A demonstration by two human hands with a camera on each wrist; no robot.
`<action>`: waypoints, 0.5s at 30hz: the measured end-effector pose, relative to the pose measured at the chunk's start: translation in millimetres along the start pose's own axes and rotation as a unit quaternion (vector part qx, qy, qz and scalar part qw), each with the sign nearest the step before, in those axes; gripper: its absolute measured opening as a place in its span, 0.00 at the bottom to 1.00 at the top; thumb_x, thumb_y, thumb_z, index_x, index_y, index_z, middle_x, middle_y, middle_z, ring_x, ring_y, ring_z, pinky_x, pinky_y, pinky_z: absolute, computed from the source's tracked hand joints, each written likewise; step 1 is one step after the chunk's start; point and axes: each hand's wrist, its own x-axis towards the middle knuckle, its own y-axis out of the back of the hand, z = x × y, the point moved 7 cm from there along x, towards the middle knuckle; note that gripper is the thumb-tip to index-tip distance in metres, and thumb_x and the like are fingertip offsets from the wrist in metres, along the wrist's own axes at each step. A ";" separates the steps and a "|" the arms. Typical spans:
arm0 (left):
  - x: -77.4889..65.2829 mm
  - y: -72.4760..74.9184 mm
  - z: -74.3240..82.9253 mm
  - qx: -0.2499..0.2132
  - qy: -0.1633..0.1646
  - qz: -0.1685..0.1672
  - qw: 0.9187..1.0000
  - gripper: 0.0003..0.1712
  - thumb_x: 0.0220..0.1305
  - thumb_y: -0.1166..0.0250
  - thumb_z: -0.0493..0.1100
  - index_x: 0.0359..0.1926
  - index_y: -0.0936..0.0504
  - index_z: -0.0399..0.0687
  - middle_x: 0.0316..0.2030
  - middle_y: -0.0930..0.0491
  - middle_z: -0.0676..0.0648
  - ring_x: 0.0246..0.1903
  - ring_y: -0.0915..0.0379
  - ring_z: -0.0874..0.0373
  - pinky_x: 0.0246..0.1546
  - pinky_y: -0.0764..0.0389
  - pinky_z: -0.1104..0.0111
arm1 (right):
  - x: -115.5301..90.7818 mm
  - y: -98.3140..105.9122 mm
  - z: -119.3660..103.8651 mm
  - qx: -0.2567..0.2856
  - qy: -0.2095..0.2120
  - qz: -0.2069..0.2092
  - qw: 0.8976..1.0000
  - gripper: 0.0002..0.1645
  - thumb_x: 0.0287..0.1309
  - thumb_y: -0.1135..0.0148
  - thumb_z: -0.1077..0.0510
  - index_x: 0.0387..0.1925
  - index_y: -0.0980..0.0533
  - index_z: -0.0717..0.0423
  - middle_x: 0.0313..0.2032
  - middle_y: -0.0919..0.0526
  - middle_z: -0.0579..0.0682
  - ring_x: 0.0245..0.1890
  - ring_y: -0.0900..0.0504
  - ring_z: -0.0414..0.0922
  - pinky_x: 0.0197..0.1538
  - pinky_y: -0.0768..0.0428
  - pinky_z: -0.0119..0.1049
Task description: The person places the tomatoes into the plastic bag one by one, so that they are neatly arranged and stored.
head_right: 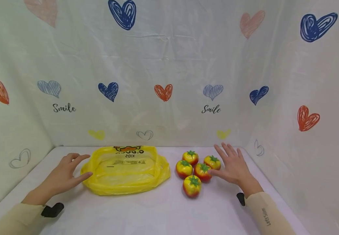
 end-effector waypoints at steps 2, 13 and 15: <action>4.2 -3.3 3.3 -0.007 0.004 -0.003 1.000 0.40 0.54 0.34 0.63 0.62 0.31 0.47 0.54 0.37 0.32 0.48 0.35 0.36 0.43 0.25 0.43 | 0.6 0.4 -4.4 0.009 0.002 0.003 1.000 0.65 0.39 0.42 0.19 0.74 0.51 0.42 0.71 0.48 0.62 0.69 0.50 0.64 0.67 0.58 0.66; 17.4 -28.2 3.5 -0.054 0.048 -0.016 0.997 0.41 0.51 0.29 0.57 0.62 0.30 0.44 0.53 0.39 0.33 0.51 0.43 0.38 0.46 0.28 0.43 | 1.2 -2.8 -25.7 0.028 0.011 0.009 1.000 0.62 0.43 0.43 0.20 0.73 0.47 0.45 0.69 0.42 0.59 0.69 0.46 0.60 0.68 0.53 0.63; 18.9 -29.8 3.5 -0.053 0.051 -0.014 0.997 0.40 0.51 0.29 0.56 0.61 0.29 0.43 0.55 0.38 0.32 0.53 0.44 0.36 0.49 0.30 0.40 | 0.2 -4.4 -29.3 0.038 0.006 0.006 0.999 0.61 0.42 0.42 0.21 0.73 0.46 0.46 0.69 0.42 0.59 0.68 0.45 0.60 0.67 0.51 0.63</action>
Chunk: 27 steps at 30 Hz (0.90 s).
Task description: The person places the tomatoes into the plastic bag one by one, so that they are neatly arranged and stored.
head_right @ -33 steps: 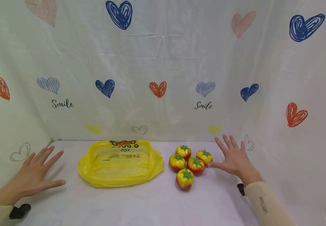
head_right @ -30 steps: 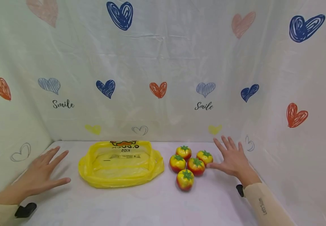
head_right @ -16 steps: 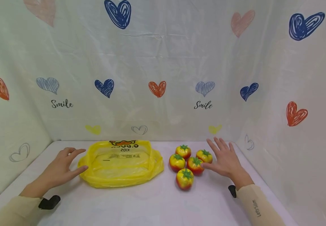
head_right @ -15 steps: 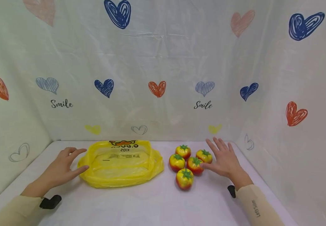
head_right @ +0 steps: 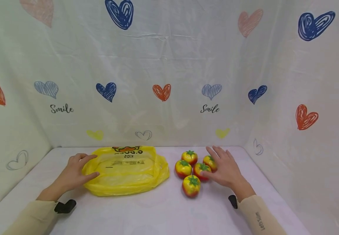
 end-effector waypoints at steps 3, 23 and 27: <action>1.2 -2.7 0.4 -0.001 0.009 -0.005 1.000 0.40 0.52 0.30 0.56 0.61 0.30 0.42 0.58 0.38 0.30 0.57 0.46 0.34 0.53 0.34 0.37 | -1.6 -1.0 -7.4 0.012 -0.003 0.000 1.000 0.61 0.41 0.41 0.21 0.72 0.43 0.46 0.69 0.40 0.58 0.67 0.43 0.60 0.65 0.45 0.64; 2.1 -15.0 -1.6 -0.042 0.041 -0.036 0.998 0.35 0.51 0.34 0.41 0.61 0.31 0.37 0.58 0.38 0.28 0.57 0.46 0.31 0.56 0.39 0.36 | -8.0 -1.2 -43.9 0.058 0.010 0.009 0.998 0.59 0.40 0.41 0.21 0.72 0.46 0.36 0.67 0.36 0.53 0.62 0.33 0.58 0.57 0.32 0.64; 1.9 -15.5 -2.3 -0.067 0.036 -0.041 0.996 0.35 0.52 0.34 0.40 0.62 0.33 0.35 0.59 0.37 0.29 0.57 0.42 0.32 0.57 0.38 0.37 | -9.0 0.0 -46.0 0.065 0.011 0.015 0.998 0.58 0.41 0.41 0.21 0.72 0.45 0.36 0.67 0.35 0.52 0.61 0.32 0.57 0.57 0.31 0.63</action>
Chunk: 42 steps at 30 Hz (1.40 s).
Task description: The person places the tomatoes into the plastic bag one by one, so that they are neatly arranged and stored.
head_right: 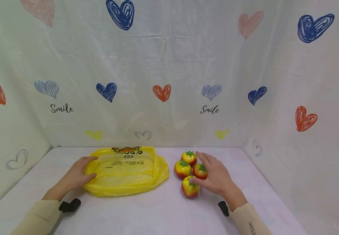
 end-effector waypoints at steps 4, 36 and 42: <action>-1.6 -0.1 1.4 -0.015 0.001 -0.003 1.000 0.37 0.52 0.33 0.40 0.63 0.34 0.33 0.59 0.36 0.29 0.58 0.41 0.32 0.58 0.39 0.38 | -0.1 -0.6 -0.5 0.002 -0.005 -0.005 1.000 0.59 0.41 0.42 0.20 0.72 0.46 0.35 0.66 0.35 0.53 0.62 0.33 0.58 0.57 0.32 0.64; -3.0 -7.7 6.0 -0.024 0.036 -0.029 0.999 0.43 0.53 0.32 0.40 0.66 0.41 0.29 0.60 0.41 0.28 0.59 0.43 0.32 0.60 0.41 0.39 | -8.2 -17.7 -18.8 0.014 0.000 -0.086 0.996 0.50 0.40 0.39 0.22 0.62 0.30 0.43 0.57 0.25 0.44 0.53 0.25 0.46 0.56 0.26 0.53; -2.7 -7.4 5.6 -0.027 0.035 -0.032 0.999 0.43 0.53 0.32 0.41 0.66 0.42 0.29 0.60 0.41 0.27 0.58 0.42 0.32 0.60 0.40 0.39 | -8.7 -22.8 -19.1 0.013 -0.010 -0.104 0.994 0.51 0.39 0.40 0.20 0.61 0.30 0.42 0.57 0.25 0.45 0.54 0.25 0.48 0.56 0.26 0.55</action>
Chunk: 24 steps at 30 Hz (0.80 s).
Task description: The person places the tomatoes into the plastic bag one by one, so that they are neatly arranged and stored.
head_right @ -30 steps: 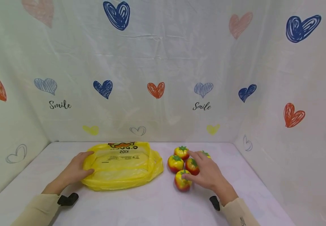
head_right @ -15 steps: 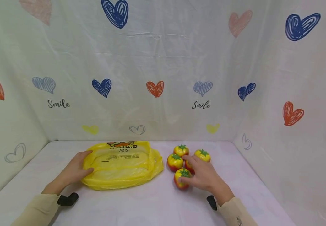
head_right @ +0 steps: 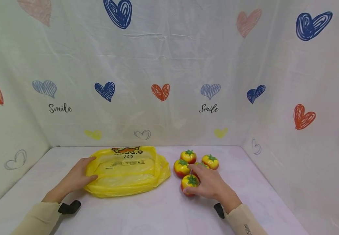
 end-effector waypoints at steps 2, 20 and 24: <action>-0.6 0.2 0.1 0.001 -0.002 0.002 1.000 0.43 0.53 0.32 0.41 0.66 0.42 0.28 0.60 0.41 0.28 0.58 0.41 0.32 0.60 0.40 0.39 | 0.1 -1.1 -0.6 -0.002 0.002 -0.004 1.000 0.50 0.40 0.41 0.20 0.61 0.30 0.42 0.56 0.25 0.45 0.53 0.25 0.47 0.55 0.26 0.54; -3.2 -0.9 -0.7 -0.005 -0.002 -0.004 1.000 0.44 0.53 0.32 0.41 0.66 0.42 0.29 0.60 0.41 0.28 0.59 0.42 0.33 0.61 0.41 0.39 | 0.2 -9.1 -0.8 0.017 0.009 -0.019 1.000 0.45 0.37 0.35 0.23 0.57 0.28 0.37 0.55 0.25 0.43 0.52 0.26 0.45 0.56 0.27 0.51; -2.8 -1.5 -0.9 -0.007 -0.002 -0.006 1.000 0.44 0.54 0.32 0.41 0.66 0.42 0.29 0.60 0.41 0.28 0.59 0.42 0.33 0.61 0.41 0.39 | 0.5 -9.5 -1.4 0.020 0.008 -0.021 1.000 0.43 0.37 0.35 0.24 0.56 0.27 0.37 0.54 0.25 0.42 0.51 0.26 0.45 0.55 0.26 0.51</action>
